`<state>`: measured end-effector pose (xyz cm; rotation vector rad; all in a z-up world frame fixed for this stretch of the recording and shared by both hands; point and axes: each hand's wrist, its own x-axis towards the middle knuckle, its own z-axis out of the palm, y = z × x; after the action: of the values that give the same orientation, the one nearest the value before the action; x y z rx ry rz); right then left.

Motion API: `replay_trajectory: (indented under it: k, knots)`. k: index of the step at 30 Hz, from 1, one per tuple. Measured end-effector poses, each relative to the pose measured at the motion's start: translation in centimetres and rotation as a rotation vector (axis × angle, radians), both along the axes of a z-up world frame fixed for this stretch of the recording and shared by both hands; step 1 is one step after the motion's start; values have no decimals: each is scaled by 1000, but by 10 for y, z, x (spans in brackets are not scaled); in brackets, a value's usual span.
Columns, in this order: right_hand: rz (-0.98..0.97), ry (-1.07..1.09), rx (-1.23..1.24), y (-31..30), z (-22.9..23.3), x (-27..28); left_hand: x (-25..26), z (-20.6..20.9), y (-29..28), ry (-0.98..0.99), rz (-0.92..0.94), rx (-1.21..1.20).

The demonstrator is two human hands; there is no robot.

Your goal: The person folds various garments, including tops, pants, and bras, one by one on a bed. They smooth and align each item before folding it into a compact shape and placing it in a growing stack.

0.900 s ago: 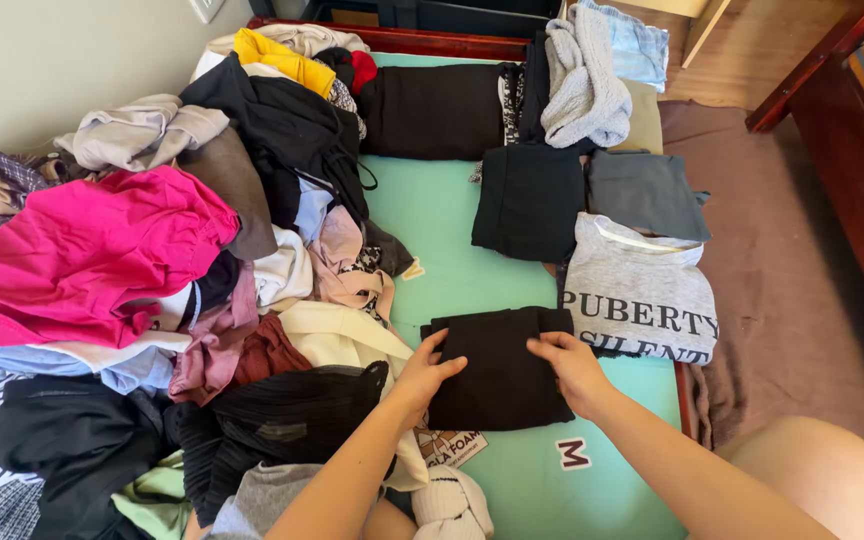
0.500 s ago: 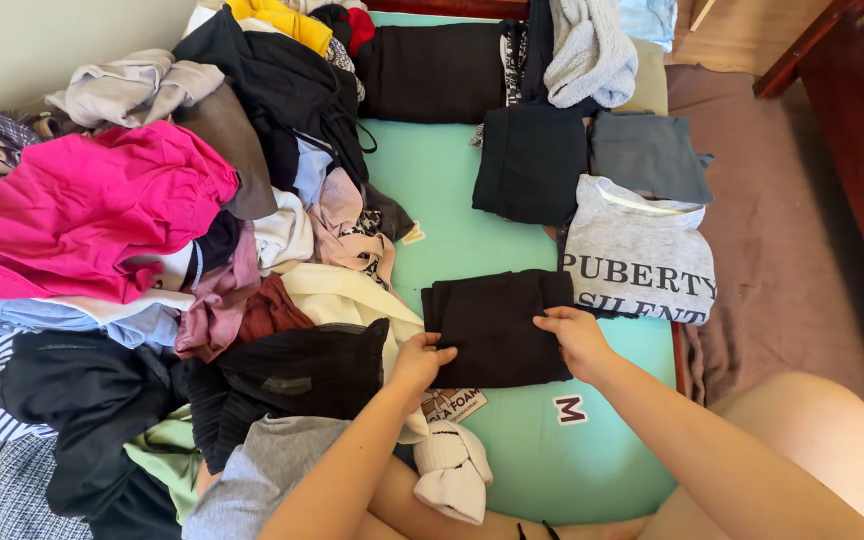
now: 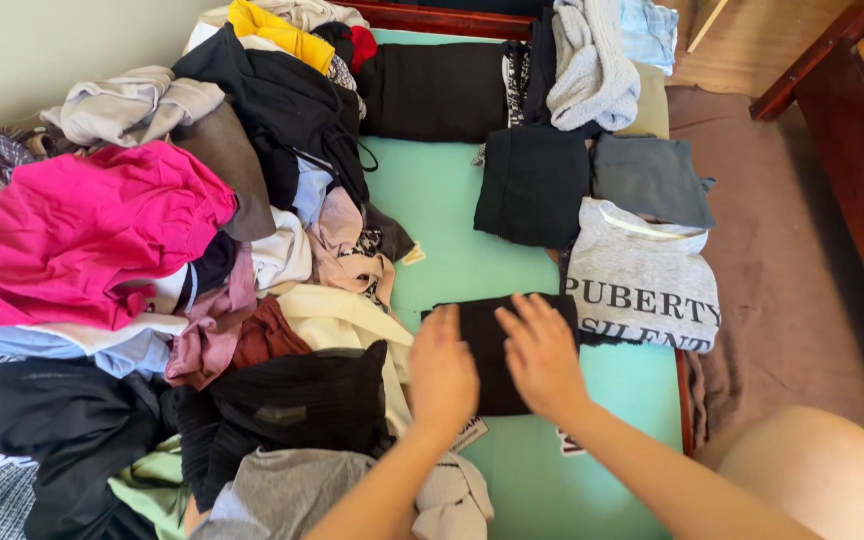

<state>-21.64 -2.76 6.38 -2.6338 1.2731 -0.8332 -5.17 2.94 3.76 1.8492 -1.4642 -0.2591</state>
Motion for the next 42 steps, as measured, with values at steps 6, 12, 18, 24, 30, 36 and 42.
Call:
replay_trajectory:
  k: [6,12,18,24,30,36,42]
  knots:
    - [59,333,81,-3,-23,17,-21,-20,-10,-253,-156,-16]
    - [87,277,77,-14,-25,-11,-6,-42,-7,-255,-110,54]
    - [44,368,11,-7,-31,-13,-5,-43,10,-95,67,114]
    - [444,316,311,31,-39,-14,-2,-85,17,260,504,397]
    - [334,439,457,21,-60,-9,33,-127,-18,1015,461,622]
    - [19,-41,830,-13,-34,1,55,-63,-78,1854,17,551]
    - [-251,-1146,1757,-118,65,-20,59,70,-160,1174,-8,362]
